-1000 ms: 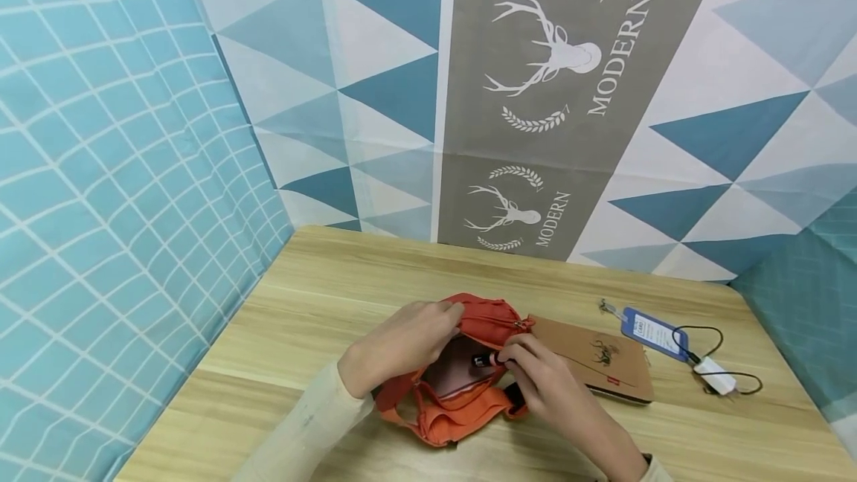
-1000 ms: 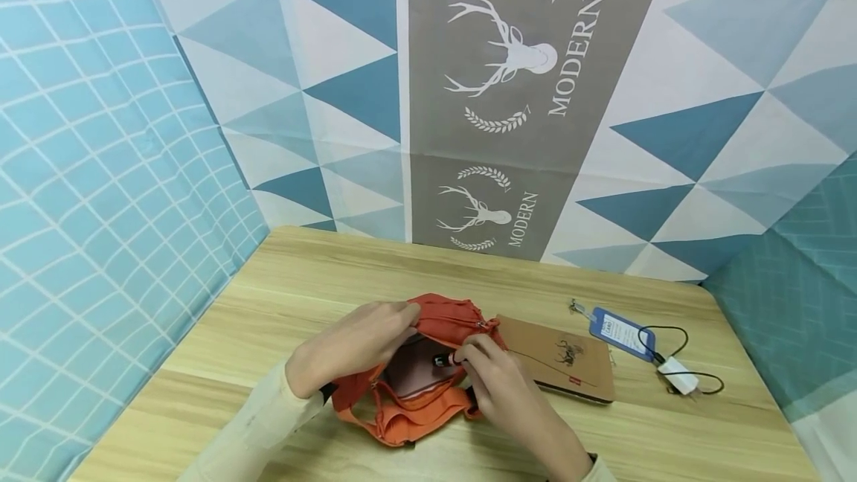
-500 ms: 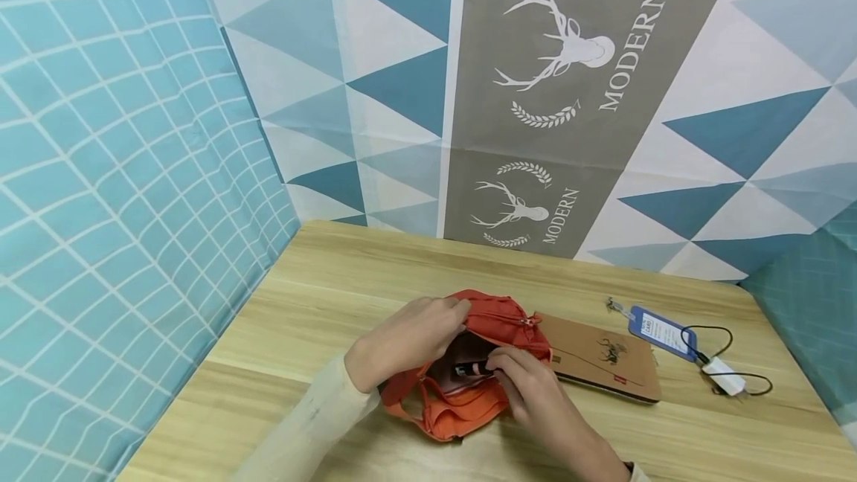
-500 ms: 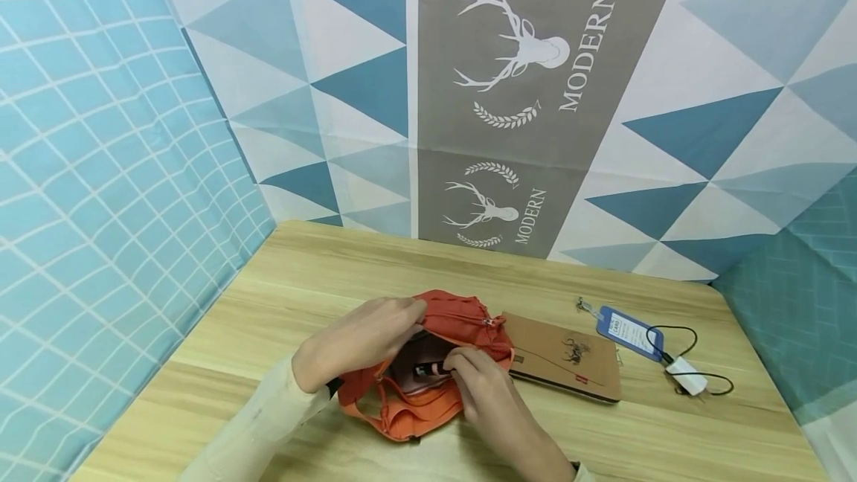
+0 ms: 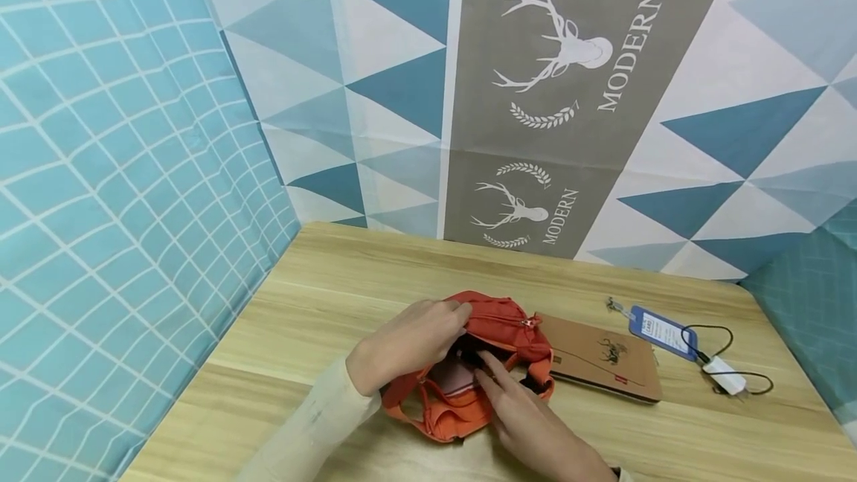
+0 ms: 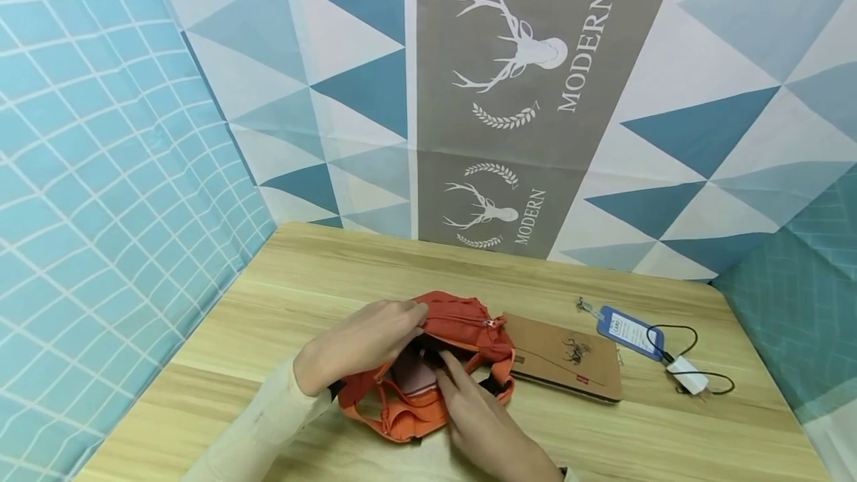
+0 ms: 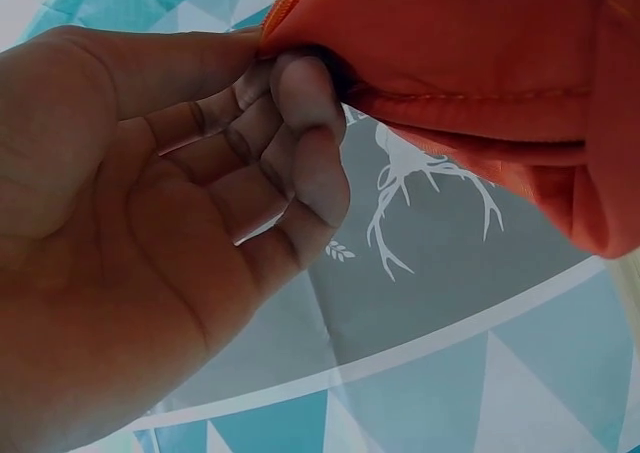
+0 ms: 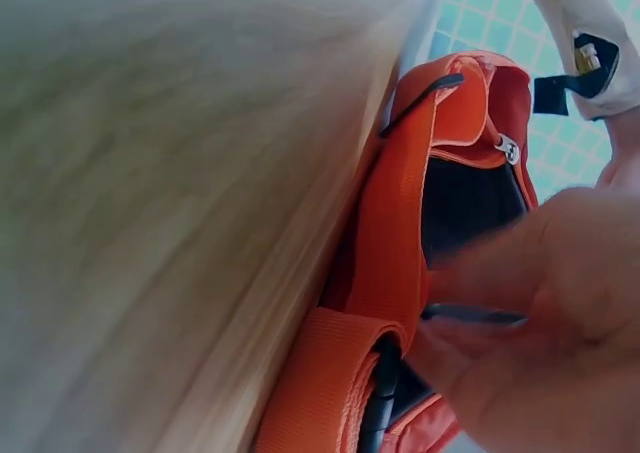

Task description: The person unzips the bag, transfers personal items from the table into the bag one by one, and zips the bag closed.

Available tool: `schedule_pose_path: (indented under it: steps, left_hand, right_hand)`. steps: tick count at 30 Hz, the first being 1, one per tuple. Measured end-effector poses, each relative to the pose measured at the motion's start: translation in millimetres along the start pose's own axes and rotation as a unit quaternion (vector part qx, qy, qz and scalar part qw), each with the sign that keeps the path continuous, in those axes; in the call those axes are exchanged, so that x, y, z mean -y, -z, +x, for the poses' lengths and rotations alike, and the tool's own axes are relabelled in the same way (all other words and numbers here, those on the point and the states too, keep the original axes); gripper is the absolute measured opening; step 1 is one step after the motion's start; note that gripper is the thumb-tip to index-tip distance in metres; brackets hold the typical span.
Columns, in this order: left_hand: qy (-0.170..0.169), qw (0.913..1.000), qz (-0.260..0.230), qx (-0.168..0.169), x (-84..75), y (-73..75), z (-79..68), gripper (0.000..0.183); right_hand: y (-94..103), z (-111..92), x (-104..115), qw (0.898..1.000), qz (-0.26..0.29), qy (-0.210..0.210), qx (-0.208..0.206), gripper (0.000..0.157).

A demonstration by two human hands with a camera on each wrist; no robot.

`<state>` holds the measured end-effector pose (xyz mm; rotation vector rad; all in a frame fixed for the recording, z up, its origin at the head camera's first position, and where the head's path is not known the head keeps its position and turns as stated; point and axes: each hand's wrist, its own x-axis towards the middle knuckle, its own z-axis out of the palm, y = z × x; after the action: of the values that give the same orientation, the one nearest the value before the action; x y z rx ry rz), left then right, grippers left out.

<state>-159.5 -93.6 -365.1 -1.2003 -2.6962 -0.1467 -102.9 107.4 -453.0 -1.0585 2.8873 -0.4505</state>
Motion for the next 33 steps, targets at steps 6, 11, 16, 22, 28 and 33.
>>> schedule_pose_path:
  steps: [6, 11, 16, 22, 28, 33]
  left_hand:
    - [0.003, 0.9999, 0.007, 0.011, -1.6, 0.9, 0.2, 0.005]
    - [0.001, 0.9998, 0.013, 0.013, -2.5, 1.5, 0.0, 0.006]
    - [0.0, 0.9998, 0.012, 0.014, -2.7, 0.5, 0.1, 0.005]
    - [0.007, 0.9997, 0.008, 0.021, -3.7, 1.2, 0.2, 0.006]
    - [0.01, 0.9997, 0.005, 0.024, -3.7, 0.9, 1.5, 0.006]
    - [0.009, 0.9997, 0.005, 0.023, -3.4, -0.2, 1.4, 0.004]
  right_hand:
    - [-0.9, -1, 3, 0.997, -0.038, -0.065, 0.035, 0.068]
    - [-1.9, -3, 3, 0.997, -0.064, -0.031, 0.021, 0.065]
    - [-1.8, -5, 1, 0.996, -0.063, 0.067, -0.002, 0.073]
    - [1.4, -6, 0, 0.993, -0.024, 0.112, 0.003, 0.059]
    - [10.6, -8, -4, 0.997, -0.015, 0.075, 0.003, 0.041]
    - [26.3, -13, -10, 0.998, -0.026, 0.057, -0.028, 0.037]
